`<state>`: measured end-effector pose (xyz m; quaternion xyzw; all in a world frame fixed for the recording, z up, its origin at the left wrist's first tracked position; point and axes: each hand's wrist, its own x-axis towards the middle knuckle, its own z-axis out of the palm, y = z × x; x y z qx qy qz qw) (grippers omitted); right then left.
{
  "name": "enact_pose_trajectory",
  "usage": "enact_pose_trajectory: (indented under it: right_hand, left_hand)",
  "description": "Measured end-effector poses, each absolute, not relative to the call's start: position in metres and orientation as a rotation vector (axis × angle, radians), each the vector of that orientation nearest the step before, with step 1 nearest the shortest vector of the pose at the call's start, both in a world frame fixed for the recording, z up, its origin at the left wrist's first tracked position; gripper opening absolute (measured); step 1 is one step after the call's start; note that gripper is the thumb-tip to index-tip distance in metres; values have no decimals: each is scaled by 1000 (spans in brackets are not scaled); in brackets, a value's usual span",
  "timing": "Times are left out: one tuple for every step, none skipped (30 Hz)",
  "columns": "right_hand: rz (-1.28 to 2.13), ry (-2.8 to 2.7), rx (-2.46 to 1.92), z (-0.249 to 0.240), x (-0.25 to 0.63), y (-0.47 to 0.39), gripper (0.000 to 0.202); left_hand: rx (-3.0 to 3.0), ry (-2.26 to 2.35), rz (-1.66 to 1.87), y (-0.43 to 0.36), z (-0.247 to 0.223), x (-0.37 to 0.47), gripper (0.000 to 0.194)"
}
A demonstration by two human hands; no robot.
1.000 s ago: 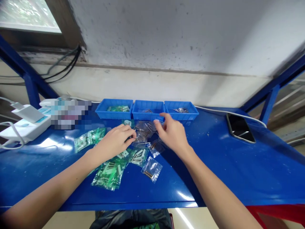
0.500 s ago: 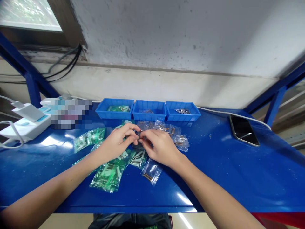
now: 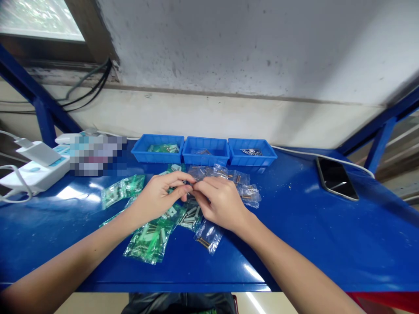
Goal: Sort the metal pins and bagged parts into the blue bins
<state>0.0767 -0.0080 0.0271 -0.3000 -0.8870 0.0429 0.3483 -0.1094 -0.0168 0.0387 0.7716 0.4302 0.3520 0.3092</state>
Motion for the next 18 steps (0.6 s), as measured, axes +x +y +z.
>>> enact_pose_trajectory:
  right_hand:
    - [103,-2296,-779,27,76,-9,13]
    - [95,-2291,-781,27,76,-9,13]
    - [88,-2286,-784,27,76,-9,13]
    - [85,-2280,-790,27,76,-10,13]
    - [89,-2270,-799,28,76,-10,12]
    - [98,-2257,-815,28,76,-9,12]
    - [112,-2242,-838,29,77,-9,12]
    - [127,-2227,-865,29,78,-8,12]
    - [139,-2210,-891,30,78,-8,12]
    - [148,-2198,-914,31,79,-8,13]
    - [155,-2191,-933,31,80,-7,14]
    - [163,-2190,-947,32,80,-7,15]
    - [174,-2192,-956,32,81,-7,16]
    - [186,-2196,-960,33,81,-8,17]
    - [200,-2199,-963,33,81,-8,18]
    - [213,-2200,-966,32,81,-9,18]
    - [225,-2199,-967,32,81,-9,17]
    - [232,-2196,-966,32,80,-10,16]
  left_hand:
    - [2039,1134,950,-18,40,-109,17]
    - [2043,1138,976,-18,41,-109,16]
    - [2049,1153,1002,-19,41,-109,15]
    - [2052,1175,1030,-19,42,-109,15]
    - [2055,1198,1054,-19,42,-110,14]
    - [2061,1217,1076,-19,42,-111,15]
    - [2076,1224,1094,-18,41,-112,15]
    - [2107,1219,1112,-17,41,-113,14]
    - [2155,1206,1131,-17,40,-114,14]
    - [2214,1192,1149,-16,40,-115,12]
    - [2275,1183,1163,-16,39,-115,11]
    - [2327,1180,1175,-15,39,-115,11]
    - [2364,1180,1180,-15,38,-115,11]
    - [2386,1179,1179,-16,38,-115,11]
    - [2397,1179,1175,-16,38,-115,12]
    - [2397,1177,1171,-16,39,-114,12]
    - [2387,1174,1164,-16,39,-114,13]
    - [2369,1172,1156,-17,40,-114,14]
